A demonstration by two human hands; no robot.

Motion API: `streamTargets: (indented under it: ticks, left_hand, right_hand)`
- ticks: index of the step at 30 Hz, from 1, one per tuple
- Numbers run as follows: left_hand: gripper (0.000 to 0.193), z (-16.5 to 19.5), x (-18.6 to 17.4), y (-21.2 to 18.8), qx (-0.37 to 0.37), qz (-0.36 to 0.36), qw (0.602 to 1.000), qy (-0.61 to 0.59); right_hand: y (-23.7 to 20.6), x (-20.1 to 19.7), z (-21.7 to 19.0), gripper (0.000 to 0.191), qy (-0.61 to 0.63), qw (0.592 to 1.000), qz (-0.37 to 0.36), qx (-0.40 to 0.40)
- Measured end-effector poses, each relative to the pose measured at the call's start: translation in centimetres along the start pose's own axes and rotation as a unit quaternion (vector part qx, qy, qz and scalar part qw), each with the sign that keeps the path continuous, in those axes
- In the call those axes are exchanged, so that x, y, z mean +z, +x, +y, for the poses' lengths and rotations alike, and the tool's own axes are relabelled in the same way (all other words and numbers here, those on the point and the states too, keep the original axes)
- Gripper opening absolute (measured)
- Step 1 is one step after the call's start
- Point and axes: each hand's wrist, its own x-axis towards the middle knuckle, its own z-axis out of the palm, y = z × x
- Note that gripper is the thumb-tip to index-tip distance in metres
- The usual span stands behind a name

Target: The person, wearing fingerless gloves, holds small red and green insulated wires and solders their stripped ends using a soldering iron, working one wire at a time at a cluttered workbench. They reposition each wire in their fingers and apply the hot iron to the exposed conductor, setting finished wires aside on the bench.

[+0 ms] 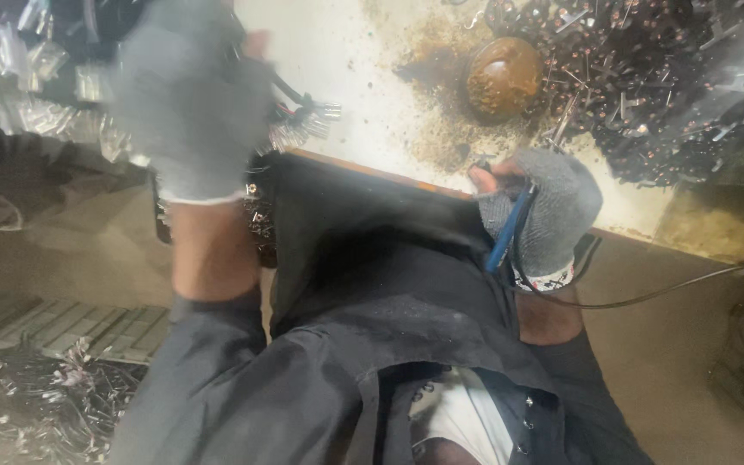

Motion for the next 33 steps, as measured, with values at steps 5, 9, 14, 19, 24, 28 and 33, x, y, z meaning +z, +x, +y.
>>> streamTargets:
  ticks: [5,9,14,19,24,28,33]
  left_hand:
    - [0.024,-2.4,-0.1,-0.1,0.006,-0.085,0.995,-0.049]
    - [0.017,-1.8,1.2,-0.1,0.006,-0.030,0.999,-0.032]
    - [0.020,-0.9,0.4,-0.3,0.016,-0.003,0.980,-0.198]
    - [0.023,4.7,1.0,-3.7,0.052,-0.096,0.835,-0.539]
    - [0.028,9.0,2.2,-6.3,0.086,-0.293,0.762,-0.571]
    - [0.027,8.4,1.5,-4.4,0.151,-0.398,0.710,-0.561]
    - [0.038,10.4,0.2,-4.0,-0.006,-0.452,0.700,-0.553]
  right_hand:
    - [-0.5,0.0,0.8,0.032,-0.043,0.999,-0.019,0.001]
    - [-0.1,0.1,0.7,0.035,-0.033,0.999,0.006,-0.042]
    - [0.3,-0.6,-0.3,0.028,-0.020,0.999,-0.026,0.021]
    - [-1.3,-2.6,-1.4,0.032,0.182,0.956,-0.017,0.231]
    - [-3.3,-3.0,-3.1,0.030,0.287,0.916,0.094,0.266]
    - [-2.7,-4.0,-4.2,0.022,0.274,0.934,0.053,0.224]
    - [-1.5,-3.0,-4.7,0.012,0.191,0.967,-0.038,0.164]
